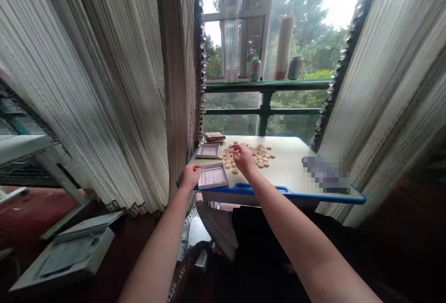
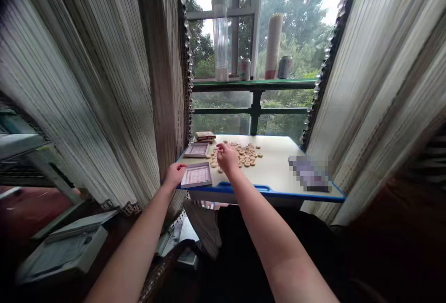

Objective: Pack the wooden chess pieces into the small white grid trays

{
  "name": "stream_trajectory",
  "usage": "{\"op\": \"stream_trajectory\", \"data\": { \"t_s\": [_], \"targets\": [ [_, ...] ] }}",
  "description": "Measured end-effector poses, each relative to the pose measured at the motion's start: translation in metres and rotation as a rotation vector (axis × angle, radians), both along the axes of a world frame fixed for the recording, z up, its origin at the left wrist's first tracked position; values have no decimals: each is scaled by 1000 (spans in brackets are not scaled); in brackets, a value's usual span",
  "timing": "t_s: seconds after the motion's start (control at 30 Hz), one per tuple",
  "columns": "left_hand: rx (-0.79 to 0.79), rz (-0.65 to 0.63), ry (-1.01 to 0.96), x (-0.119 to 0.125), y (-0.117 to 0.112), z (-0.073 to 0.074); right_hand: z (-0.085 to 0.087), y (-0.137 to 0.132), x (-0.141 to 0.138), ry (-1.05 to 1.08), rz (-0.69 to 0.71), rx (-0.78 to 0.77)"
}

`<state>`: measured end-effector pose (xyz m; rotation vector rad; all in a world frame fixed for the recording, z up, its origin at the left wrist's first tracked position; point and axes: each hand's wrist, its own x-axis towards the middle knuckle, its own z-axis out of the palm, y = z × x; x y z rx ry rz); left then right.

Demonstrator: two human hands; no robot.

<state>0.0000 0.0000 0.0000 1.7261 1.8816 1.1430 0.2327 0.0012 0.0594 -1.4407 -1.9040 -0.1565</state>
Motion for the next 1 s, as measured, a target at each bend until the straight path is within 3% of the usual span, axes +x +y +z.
{"op": "stream_trajectory", "data": {
  "t_s": [0.2, 0.33, 0.53, 0.67, 1.0],
  "targets": [
    [-38, -94, -35, 1, -5, 3, -23, -20, -1, -140, 134, -70],
    [-72, -148, -88, -5, -4, 5, -30, -26, 0, -231, 143, -163],
    [-41, -38, -14, -21, 4, 8, -30, -19, -4, -288, 125, -228],
    [3, 47, 92, -19, 0, 11, -28, -21, -6, -283, 128, -222],
    [-5, -53, 106, -16, 1, 4, -27, -21, -5, -257, 50, -214]
  ]
}}
